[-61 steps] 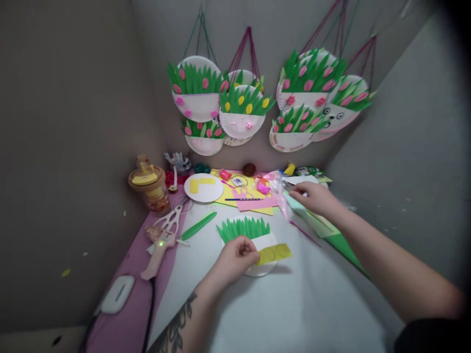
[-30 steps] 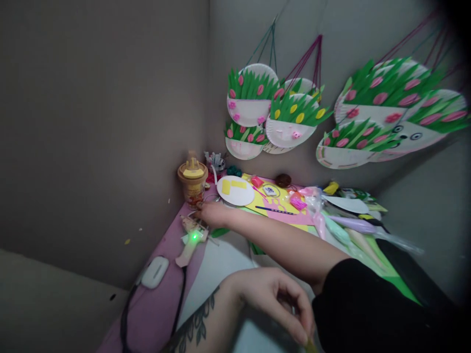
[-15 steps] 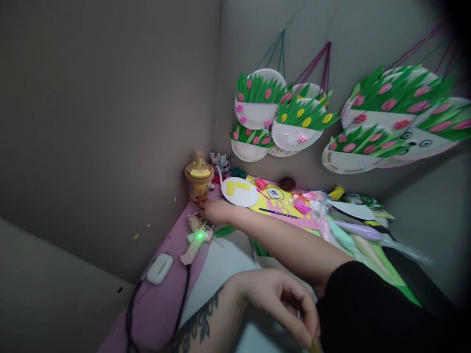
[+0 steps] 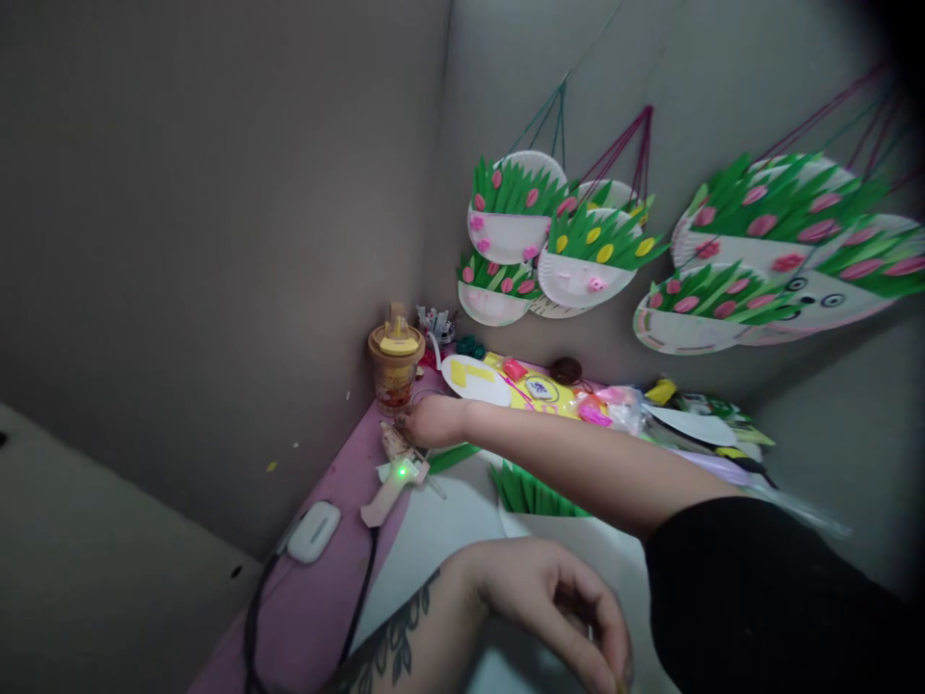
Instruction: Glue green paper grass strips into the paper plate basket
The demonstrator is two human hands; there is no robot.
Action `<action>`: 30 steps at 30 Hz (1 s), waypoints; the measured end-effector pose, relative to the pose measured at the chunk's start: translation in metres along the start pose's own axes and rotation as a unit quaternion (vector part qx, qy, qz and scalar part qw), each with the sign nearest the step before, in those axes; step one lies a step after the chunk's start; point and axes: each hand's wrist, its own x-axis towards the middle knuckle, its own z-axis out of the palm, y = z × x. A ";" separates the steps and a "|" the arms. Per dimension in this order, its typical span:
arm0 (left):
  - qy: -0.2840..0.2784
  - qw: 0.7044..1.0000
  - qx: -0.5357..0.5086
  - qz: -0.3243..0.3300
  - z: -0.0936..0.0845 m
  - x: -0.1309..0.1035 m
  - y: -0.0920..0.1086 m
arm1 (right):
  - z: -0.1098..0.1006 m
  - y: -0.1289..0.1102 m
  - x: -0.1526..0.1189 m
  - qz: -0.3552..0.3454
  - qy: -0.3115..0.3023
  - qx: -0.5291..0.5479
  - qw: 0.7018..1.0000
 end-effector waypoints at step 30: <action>0.225 0.940 -0.137 0.217 0.006 0.020 -0.010 | -0.002 -0.071 -0.247 0.292 0.545 0.044 0.784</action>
